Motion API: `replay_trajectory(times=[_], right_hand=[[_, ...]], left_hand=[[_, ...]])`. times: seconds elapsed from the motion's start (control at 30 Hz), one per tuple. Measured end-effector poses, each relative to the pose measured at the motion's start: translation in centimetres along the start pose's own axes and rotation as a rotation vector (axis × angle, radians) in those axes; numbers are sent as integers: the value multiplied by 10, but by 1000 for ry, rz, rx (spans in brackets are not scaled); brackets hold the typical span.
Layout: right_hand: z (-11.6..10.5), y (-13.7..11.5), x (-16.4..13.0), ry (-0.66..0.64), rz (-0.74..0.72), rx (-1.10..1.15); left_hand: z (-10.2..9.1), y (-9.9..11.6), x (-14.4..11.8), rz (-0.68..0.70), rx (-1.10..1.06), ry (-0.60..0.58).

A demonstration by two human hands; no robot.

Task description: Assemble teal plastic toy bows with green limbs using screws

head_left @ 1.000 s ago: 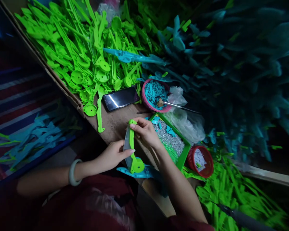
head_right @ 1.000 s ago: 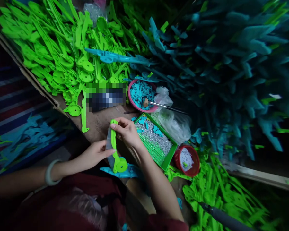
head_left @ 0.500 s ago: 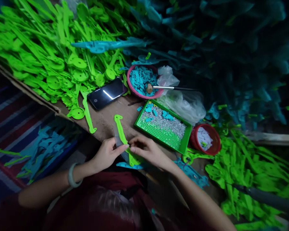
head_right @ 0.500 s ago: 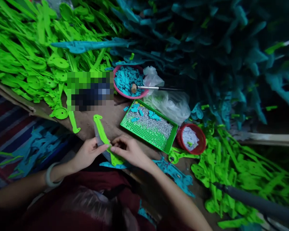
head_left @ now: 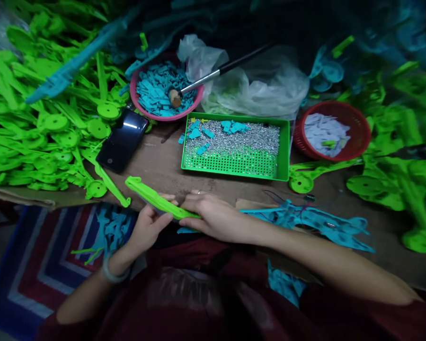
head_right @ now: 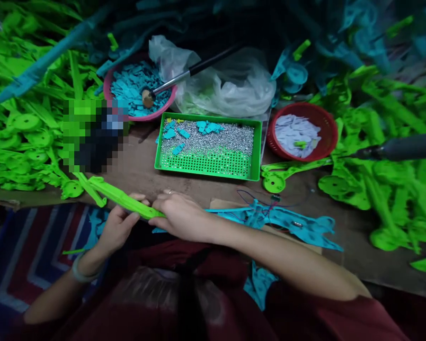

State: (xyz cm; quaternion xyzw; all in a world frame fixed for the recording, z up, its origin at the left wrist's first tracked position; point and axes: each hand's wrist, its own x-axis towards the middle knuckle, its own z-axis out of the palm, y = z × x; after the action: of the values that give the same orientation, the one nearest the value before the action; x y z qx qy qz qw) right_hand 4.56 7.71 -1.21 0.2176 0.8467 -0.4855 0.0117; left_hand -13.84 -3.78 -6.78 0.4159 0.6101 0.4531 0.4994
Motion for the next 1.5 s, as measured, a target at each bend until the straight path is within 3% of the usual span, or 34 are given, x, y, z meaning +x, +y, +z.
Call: replay_trajectory(times=[0.17,0.33,0.43,0.5,0.57,0.67,0.7,0.73,0.77,0.83,0.9,0.97,1.03,1.13,1.23,1.33,1.4,1.5], right_hand=[[3,8,0,49,-30,-8],[3,11,7,44,10,-48],[0,8,-13,207,-36,-184],[-1,11,-44,444,-104,-300],[-2,23,-83,819,-91,-385],[-9,56,-143,1734,136,-351],[-14,68,-160,1971,194,-270],[-22,80,-174,2102,221,-175],[-31,89,-186,2147,198,-79],[-52,100,-201,2036,68,113],[-71,101,-209,1869,-51,287],[-84,96,-214,1732,-52,395],[-89,90,-216,1638,23,414],[-90,84,-214,1502,113,428],[-97,77,-194,1259,75,494],[-115,63,-160,1010,-55,575],[-127,52,-137,917,-188,571],[-137,40,-108,848,-368,464]], left_hand=[[-7,-4,1,16,70,70],[0,8,12,-74,145,110],[0,21,21,-163,205,99],[-8,30,23,-185,335,32],[-20,40,23,-60,586,-2],[-28,60,28,368,985,112],[-23,67,36,519,1047,124],[-13,74,47,666,1060,96],[0,81,62,799,1053,20],[36,88,101,1024,1007,-181],[70,88,142,1274,950,-533],[90,82,174,1334,983,-792],[93,77,192,1316,1028,-895],[78,73,197,1223,1135,-861],[76,77,193,1171,1210,-793],[88,82,184,1191,1203,-737],[89,88,169,1189,1221,-623],[67,91,123,1202,1120,-385]])
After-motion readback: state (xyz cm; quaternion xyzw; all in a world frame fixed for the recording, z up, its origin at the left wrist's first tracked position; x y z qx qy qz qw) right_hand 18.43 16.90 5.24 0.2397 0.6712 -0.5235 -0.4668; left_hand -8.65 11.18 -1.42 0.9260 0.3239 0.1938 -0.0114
